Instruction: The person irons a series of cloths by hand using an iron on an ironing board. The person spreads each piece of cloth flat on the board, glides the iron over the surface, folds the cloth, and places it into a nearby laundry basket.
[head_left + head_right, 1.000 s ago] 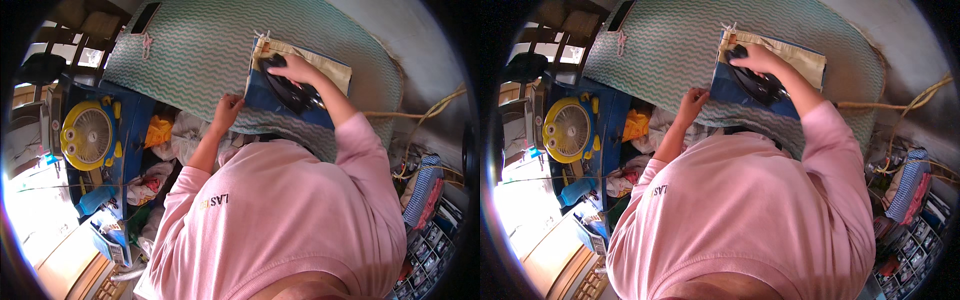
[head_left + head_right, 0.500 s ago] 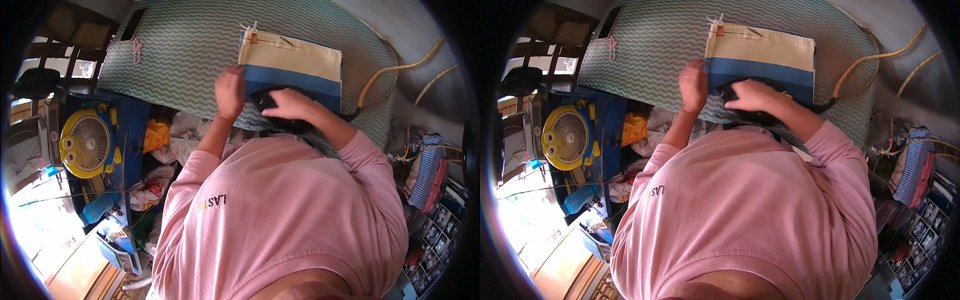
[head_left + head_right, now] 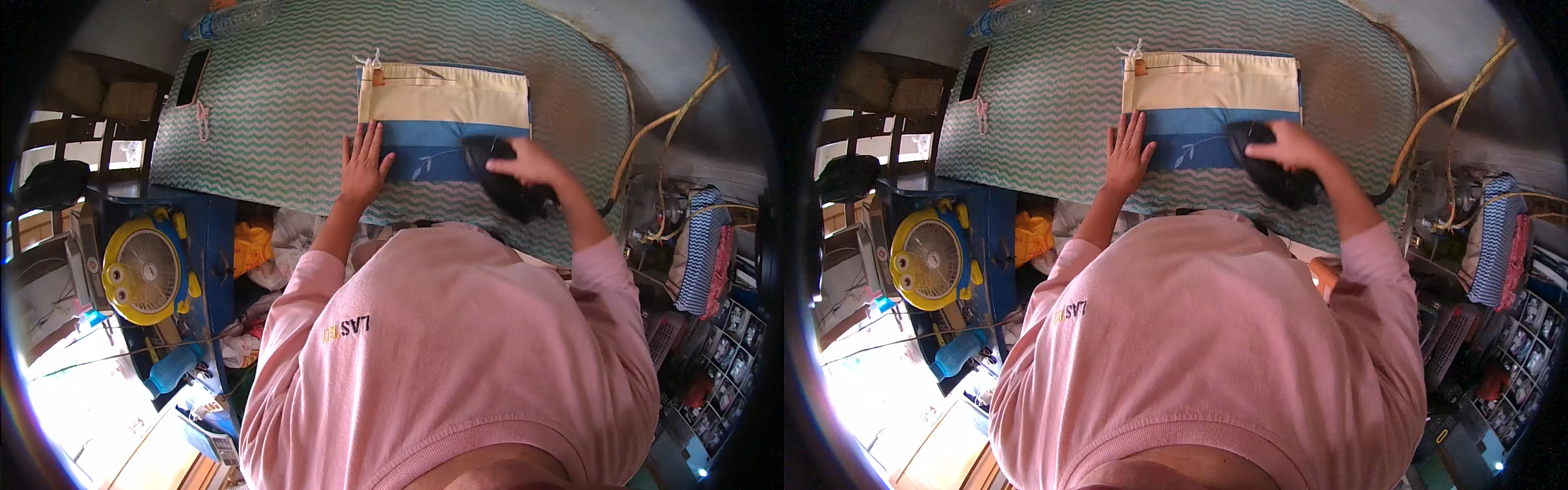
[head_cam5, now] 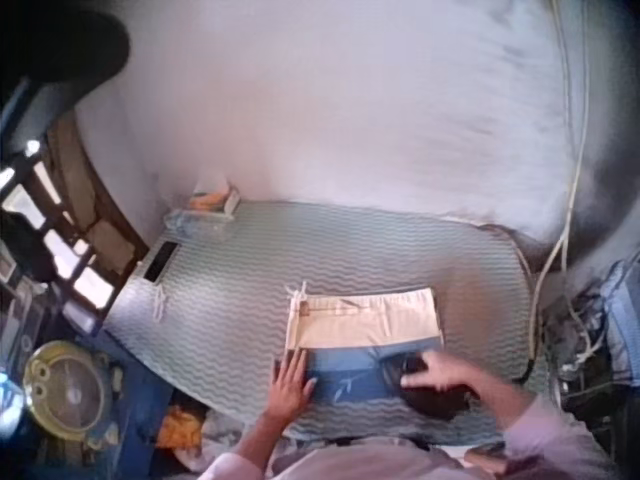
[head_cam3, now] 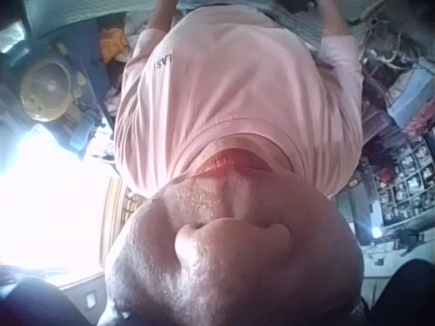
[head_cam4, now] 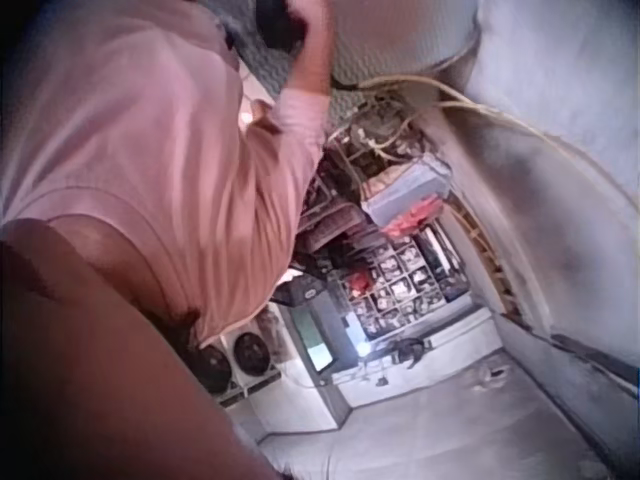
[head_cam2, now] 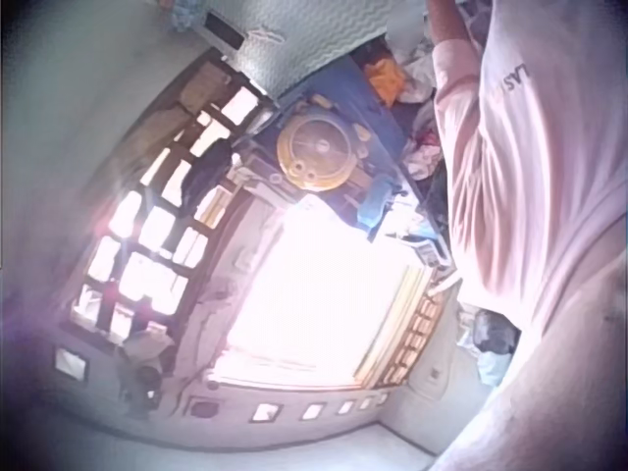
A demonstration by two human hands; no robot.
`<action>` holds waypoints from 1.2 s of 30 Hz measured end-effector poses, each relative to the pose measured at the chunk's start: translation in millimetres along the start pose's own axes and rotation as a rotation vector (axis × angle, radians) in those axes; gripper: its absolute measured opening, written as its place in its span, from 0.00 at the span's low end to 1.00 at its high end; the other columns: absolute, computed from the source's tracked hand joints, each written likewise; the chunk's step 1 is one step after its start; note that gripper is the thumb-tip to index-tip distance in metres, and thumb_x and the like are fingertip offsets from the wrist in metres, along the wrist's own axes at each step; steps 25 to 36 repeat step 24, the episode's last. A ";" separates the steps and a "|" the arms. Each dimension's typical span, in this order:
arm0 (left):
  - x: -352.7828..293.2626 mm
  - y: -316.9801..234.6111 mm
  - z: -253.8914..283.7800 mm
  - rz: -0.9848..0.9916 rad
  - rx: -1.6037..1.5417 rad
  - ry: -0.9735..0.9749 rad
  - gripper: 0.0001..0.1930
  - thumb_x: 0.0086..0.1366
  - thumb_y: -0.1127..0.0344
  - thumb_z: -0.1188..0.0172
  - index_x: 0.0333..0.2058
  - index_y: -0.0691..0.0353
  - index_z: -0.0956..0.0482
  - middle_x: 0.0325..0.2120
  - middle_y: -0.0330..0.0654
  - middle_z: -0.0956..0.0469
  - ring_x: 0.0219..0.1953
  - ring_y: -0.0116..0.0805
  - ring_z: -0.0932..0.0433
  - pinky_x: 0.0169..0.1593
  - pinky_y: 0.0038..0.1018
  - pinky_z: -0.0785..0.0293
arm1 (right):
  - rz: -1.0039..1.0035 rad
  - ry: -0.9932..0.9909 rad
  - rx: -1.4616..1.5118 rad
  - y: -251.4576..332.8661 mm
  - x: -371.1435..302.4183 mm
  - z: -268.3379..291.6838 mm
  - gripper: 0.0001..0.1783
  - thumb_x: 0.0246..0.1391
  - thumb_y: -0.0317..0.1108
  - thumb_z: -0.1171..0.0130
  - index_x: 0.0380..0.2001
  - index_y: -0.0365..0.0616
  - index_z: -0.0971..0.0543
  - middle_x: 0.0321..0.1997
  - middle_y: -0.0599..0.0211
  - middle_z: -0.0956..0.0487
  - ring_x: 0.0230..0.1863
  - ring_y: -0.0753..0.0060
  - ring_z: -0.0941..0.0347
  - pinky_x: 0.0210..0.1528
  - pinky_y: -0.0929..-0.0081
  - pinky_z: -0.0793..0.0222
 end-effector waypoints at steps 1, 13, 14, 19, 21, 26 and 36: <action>-0.3 2.6 4.8 0.012 -0.080 -0.031 0.25 0.61 0.57 0.59 0.55 0.59 0.48 0.56 0.42 0.49 0.59 0.43 0.53 0.58 0.39 0.58 | 0.024 0.042 -0.014 5.3 -6.4 -12.2 0.32 0.37 0.49 0.40 0.38 0.32 0.32 0.17 0.66 0.29 0.11 0.79 0.37 0.12 0.80 0.40; 64.0 57.3 52.5 0.346 -0.604 -0.389 0.17 0.57 0.63 0.50 0.43 0.66 0.36 0.39 0.49 0.33 0.41 0.45 0.35 0.45 0.35 0.40 | 0.197 -0.210 0.043 84.8 34.4 62.6 0.25 0.43 0.49 0.44 0.30 0.36 0.32 0.10 0.70 0.35 0.09 0.79 0.38 0.10 0.80 0.40; 73.5 57.2 43.6 0.336 -0.538 -0.336 0.20 0.56 0.61 0.48 0.43 0.67 0.36 0.38 0.50 0.33 0.41 0.45 0.35 0.45 0.34 0.40 | 0.152 -0.217 0.030 76.5 45.9 67.1 0.24 0.43 0.49 0.44 0.29 0.36 0.32 0.10 0.70 0.36 0.08 0.79 0.39 0.10 0.80 0.41; 102.9 62.8 5.4 0.408 -0.397 -0.101 0.34 0.43 0.51 0.37 0.43 0.71 0.37 0.35 0.52 0.32 0.39 0.45 0.34 0.44 0.35 0.37 | 0.003 -0.276 0.154 2.2 76.2 111.8 0.21 0.42 0.48 0.43 0.23 0.40 0.33 0.10 0.72 0.37 0.07 0.80 0.41 0.08 0.81 0.45; 111.3 63.3 3.4 0.366 -0.369 -0.106 0.38 0.40 0.49 0.36 0.43 0.73 0.38 0.34 0.52 0.32 0.39 0.45 0.33 0.44 0.35 0.36 | -0.063 -0.297 0.221 -20.7 65.7 141.2 0.21 0.41 0.49 0.42 0.22 0.41 0.32 0.10 0.73 0.37 0.07 0.81 0.41 0.08 0.82 0.45; 127.5 57.9 0.1 0.404 -0.254 -0.007 0.38 0.42 0.50 0.36 0.44 0.73 0.40 0.35 0.53 0.32 0.42 0.44 0.33 0.45 0.34 0.37 | -0.235 -0.425 0.238 -66.2 51.5 176.6 0.21 0.42 0.49 0.43 0.25 0.40 0.30 0.09 0.74 0.38 0.08 0.82 0.42 0.09 0.82 0.44; 127.5 57.9 0.1 0.404 -0.254 -0.007 0.38 0.42 0.50 0.36 0.44 0.73 0.40 0.35 0.53 0.32 0.42 0.44 0.33 0.45 0.34 0.37 | -0.235 -0.425 0.238 -66.2 51.5 176.6 0.21 0.42 0.49 0.43 0.25 0.40 0.30 0.09 0.74 0.38 0.08 0.82 0.42 0.09 0.82 0.44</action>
Point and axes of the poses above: each hand's wrist, its own x-axis towards the middle knuckle, its own z-axis out of the back of the hand, y = z × x, the point moved 7 cm from there along x, towards the middle knuckle
